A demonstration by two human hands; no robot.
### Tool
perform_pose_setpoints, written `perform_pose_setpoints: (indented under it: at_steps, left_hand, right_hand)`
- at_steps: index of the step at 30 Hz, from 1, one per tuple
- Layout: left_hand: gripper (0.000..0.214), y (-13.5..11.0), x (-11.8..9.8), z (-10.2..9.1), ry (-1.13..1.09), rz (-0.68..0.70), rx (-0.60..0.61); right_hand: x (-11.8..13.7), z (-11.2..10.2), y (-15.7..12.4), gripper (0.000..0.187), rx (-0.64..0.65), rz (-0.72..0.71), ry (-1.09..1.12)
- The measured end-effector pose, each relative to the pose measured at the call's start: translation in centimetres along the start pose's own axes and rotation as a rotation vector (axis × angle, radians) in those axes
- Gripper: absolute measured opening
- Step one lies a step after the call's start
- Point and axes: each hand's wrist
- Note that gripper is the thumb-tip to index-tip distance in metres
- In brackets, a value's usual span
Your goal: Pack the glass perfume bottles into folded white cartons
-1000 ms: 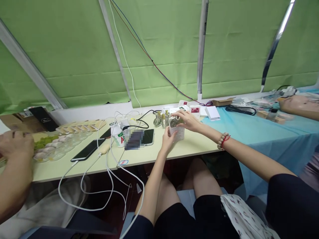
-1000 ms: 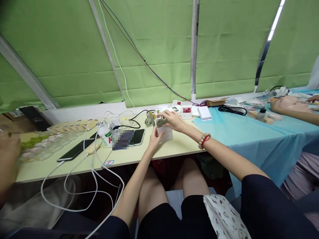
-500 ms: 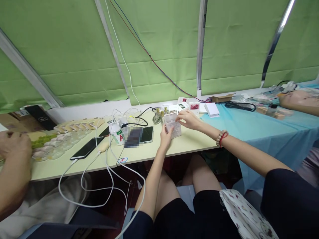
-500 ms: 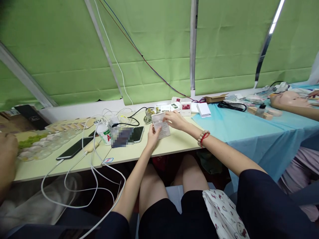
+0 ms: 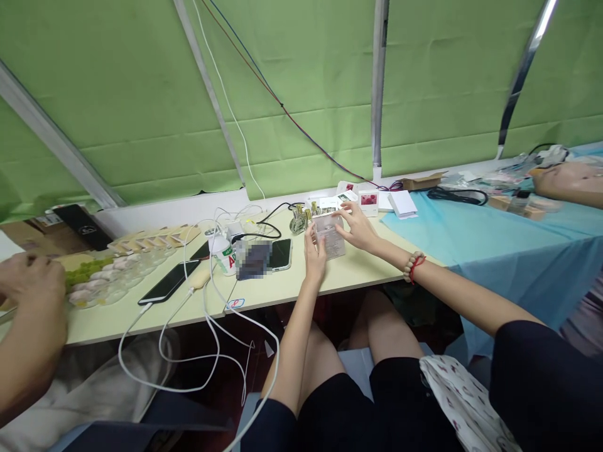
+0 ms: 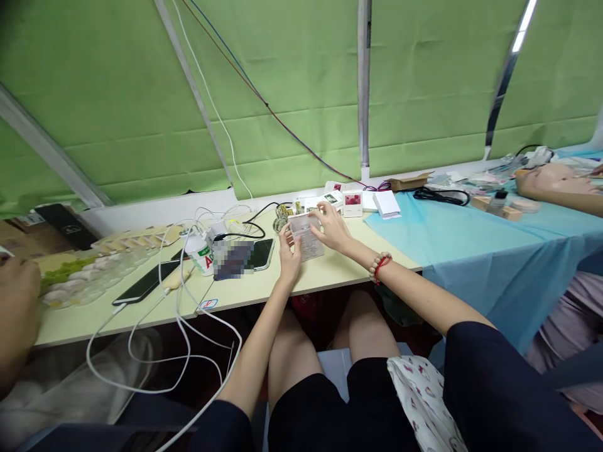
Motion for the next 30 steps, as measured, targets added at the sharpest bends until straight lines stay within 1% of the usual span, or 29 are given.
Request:
perform_pose_setpoints:
  at_steps: [6, 8, 12, 14, 17, 20, 25, 27, 30]
  left_hand:
    - [0.04, 0.3, 0.5, 0.0, 0.103, 0.064, 0.02]
    - [0.037, 0.4, 0.7, 0.0, 0.124, 0.08, 0.007]
    - [0.04, 0.3, 0.4, 0.0, 0.176, 0.077, -0.032]
    - [0.04, 0.1, 0.1, -0.1, 0.243, 0.058, -0.038]
    - [0.038, -0.1, -0.3, -0.2, 0.337, 0.042, -0.034]
    - [0.038, -0.3, -0.6, -0.2, 0.447, 0.043, -0.008]
    - [0.039, -0.4, -0.7, 0.0, 0.669, 0.03, 0.017]
    - [0.039, -0.4, -0.6, 0.1, 0.691, 0.062, 0.026]
    - [0.039, -0.4, -0.1, 0.3, 0.605, 0.135, 0.0]
  right_hand:
    - [-0.3, -0.4, 0.9, 0.034, 0.043, -0.006, -0.018]
    - [-0.3, -0.7, 1.2, 0.03, 0.044, -0.004, 0.018]
    - [-0.2, -1.3, 1.5, 0.021, -0.004, -0.007, 0.059]
    - [-0.2, -1.4, 1.6, 0.021, -0.004, -0.057, 0.041]
    - [-0.5, -1.2, 1.6, 0.025, 0.044, -0.138, 0.003]
    - [-0.7, -0.9, 1.6, 0.026, 0.071, -0.139, -0.017]
    - [-0.7, -0.8, 1.9, 0.025, 0.119, -0.129, 0.017]
    - [-0.6, -1.0, 2.0, 0.024, 0.135, -0.134, 0.025]
    - [-0.5, -1.2, 2.2, 0.023, 0.142, -0.102, 0.05]
Point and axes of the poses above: each hand's wrist, its own y-axis towards the middle knuckle, its own z-axis out of the palm, x = y × z, and after that the axes turned 9 degrees about -z, right-handed
